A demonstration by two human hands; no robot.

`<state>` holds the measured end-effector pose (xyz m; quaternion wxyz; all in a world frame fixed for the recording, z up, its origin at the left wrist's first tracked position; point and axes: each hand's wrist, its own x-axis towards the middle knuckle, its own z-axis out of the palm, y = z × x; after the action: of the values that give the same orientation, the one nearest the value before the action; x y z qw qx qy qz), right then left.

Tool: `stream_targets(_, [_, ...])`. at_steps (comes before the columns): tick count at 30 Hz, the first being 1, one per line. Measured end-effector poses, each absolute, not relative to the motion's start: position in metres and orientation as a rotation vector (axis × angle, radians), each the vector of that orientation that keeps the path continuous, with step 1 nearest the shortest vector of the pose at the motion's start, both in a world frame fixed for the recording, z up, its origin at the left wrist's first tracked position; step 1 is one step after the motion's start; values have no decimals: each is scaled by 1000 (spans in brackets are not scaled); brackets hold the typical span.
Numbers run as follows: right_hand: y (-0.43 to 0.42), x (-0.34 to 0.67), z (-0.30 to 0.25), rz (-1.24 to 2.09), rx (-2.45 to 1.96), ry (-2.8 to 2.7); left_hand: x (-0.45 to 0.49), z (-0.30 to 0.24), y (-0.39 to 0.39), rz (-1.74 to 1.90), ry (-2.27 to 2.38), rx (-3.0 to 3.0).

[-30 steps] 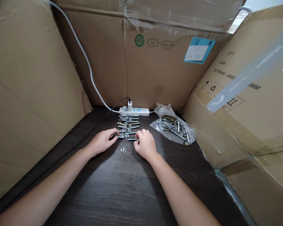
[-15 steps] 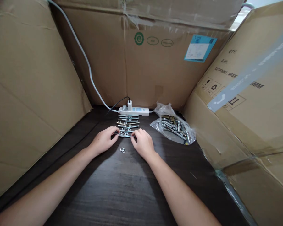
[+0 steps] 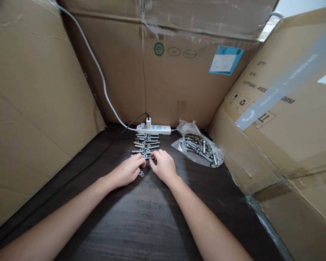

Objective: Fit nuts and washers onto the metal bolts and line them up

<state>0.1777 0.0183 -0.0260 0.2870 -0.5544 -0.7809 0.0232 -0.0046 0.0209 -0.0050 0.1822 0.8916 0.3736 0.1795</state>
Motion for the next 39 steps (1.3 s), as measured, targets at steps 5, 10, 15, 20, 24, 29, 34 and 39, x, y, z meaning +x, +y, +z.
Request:
stream_targets(5, [19, 179, -27, 80, -1482, -2081, -4, -5, 22, 585, 1042, 2441])
stream_targets(10, [15, 177, -22, 82, -1405, -2114, -8, -3, 23, 679, 1116, 2418])
stream_targets(15, [9, 174, -16, 107, -1276, -2222, -17, -2, 28, 680, 1274, 2448])
stream_targets(20, [7, 172, -17, 133, -1173, -2377, -20, -6, 31, 655, 1312, 2484])
stream_targets(24, [8, 172, -19, 99, -1225, -2393, -19, -10, 33, 655, 1298, 2499])
stream_targets(29, [9, 171, -18, 96, -1307, -2362, -19, -7, 32, 660, 1274, 2513])
stream_targets(34, [9, 171, -18, 77, -1379, -2327, -20, -1, 29, 616, 1341, 2437])
stream_targets(39, [9, 172, -19, 77, -1390, -2325, -18, 1, 28, 628, 1319, 2387])
